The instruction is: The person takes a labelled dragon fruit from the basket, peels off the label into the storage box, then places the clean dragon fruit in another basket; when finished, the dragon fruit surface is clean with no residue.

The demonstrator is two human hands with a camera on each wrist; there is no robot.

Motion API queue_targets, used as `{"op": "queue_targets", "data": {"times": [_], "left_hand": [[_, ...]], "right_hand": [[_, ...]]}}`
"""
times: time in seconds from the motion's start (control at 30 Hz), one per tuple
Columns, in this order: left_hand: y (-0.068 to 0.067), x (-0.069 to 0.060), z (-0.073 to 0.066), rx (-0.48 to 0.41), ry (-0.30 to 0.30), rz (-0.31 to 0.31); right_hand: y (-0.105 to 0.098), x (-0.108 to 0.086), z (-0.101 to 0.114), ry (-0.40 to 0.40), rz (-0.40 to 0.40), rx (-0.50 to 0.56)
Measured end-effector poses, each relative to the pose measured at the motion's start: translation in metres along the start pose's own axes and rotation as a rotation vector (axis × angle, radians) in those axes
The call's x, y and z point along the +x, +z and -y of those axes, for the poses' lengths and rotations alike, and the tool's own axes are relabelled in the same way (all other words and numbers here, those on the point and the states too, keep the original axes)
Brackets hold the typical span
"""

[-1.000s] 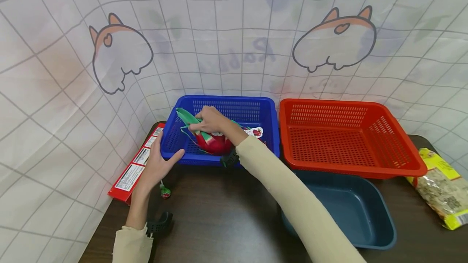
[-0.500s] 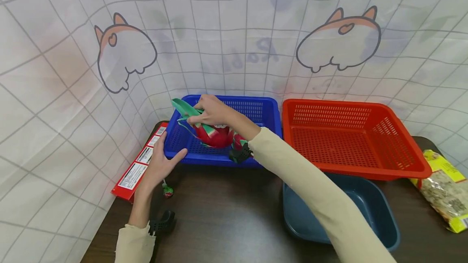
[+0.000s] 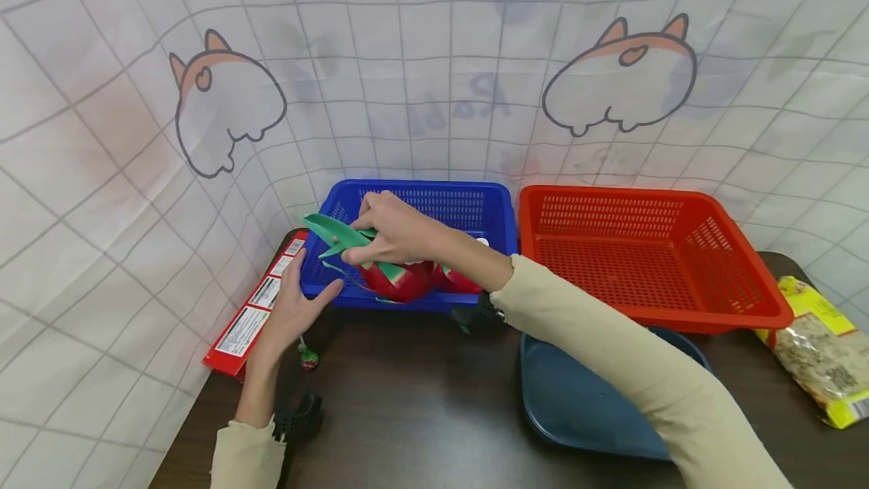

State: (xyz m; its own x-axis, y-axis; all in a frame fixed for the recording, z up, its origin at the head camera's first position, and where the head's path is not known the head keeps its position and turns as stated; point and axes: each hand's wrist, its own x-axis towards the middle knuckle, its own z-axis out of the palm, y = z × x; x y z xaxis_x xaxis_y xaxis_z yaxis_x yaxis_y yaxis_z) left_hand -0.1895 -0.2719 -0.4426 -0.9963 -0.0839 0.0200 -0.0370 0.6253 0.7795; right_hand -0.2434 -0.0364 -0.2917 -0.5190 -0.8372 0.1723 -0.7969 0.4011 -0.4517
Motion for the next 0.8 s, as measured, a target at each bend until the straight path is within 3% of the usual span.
{"op": "queue_targets", "data": {"times": [0.27,0.5,0.8], "left_hand": [[0.001,0.003,0.004,-0.043,0.096,-0.025],[0.000,0.000,0.003,-0.061,0.030,-0.015],[0.002,0.000,0.002,-0.022,0.029,-0.023]], "right_hand": [[0.009,-0.026,0.018,-0.105,0.051,0.004],[0.031,-0.046,0.030,-0.107,0.184,-0.038],[0.055,-0.056,0.025,-0.116,0.246,-0.060]]}}
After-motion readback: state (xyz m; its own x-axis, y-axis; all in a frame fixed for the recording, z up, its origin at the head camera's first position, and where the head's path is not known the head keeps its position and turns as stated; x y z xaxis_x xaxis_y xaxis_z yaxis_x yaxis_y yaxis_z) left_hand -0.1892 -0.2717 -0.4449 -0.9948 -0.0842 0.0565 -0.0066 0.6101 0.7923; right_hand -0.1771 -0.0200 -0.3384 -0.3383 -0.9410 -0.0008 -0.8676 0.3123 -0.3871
